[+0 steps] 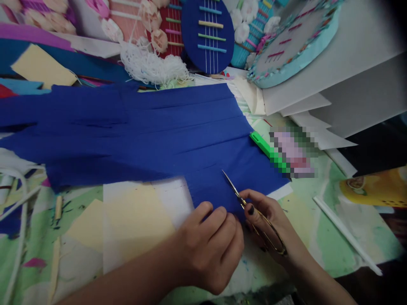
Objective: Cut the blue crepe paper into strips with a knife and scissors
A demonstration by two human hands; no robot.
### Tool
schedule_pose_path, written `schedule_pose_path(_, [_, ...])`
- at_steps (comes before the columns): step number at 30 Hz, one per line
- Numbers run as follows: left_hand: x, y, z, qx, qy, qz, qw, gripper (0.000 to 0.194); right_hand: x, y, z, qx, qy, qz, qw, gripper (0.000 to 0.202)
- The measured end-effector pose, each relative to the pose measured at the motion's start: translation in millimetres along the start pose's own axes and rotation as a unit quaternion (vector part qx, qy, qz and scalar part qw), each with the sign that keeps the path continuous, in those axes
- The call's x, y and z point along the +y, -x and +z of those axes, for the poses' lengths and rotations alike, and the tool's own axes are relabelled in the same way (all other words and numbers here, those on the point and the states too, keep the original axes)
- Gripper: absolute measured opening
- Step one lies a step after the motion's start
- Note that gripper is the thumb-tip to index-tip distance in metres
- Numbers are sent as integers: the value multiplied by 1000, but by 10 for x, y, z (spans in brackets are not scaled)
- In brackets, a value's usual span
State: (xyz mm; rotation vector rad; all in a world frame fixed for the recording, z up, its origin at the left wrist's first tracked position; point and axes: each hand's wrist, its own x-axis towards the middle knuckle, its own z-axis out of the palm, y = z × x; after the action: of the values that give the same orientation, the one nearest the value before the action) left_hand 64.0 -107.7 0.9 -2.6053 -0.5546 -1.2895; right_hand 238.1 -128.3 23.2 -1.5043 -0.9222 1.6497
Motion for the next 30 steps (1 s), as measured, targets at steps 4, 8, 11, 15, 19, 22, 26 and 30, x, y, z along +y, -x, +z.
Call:
schedule_pose_path(4, [4, 1, 6, 6, -6, -4, 1000, 28, 7, -9, 9, 3, 0, 9, 1000, 52])
schedule_pose_path(8, [10, 11, 13, 9, -3, -3, 1000, 29, 20, -11, 8, 11, -3, 9, 1000, 54])
schedule_pose_path(11, [13, 14, 17, 11, 2, -3, 1000, 30, 23, -9, 12, 10, -13, 6, 1000, 55])
schedule_pose_path(15, [11, 11, 18, 12, 1, -2, 1000, 27, 28, -18, 16, 12, -27, 5, 1000, 56])
schedule_pose_path(19, [4, 9, 17, 3, 2, 1, 1000, 25, 44, -33, 4, 9, -30, 4, 999, 55])
schedule_pose_path(22, [0, 1, 12, 7, 1, 0, 1000, 27, 49, -30, -1, 11, -22, 3, 1000, 54])
schedule_pose_path(26, [1, -11, 2, 8, -2, -1, 1000, 29, 17, -20, 13, 17, 10, 1, 1000, 56])
schedule_pose_path(30, [0, -8, 2, 13, 2, 1, 1000, 29, -48, -24, 32, 10, 21, 2, 1000, 57])
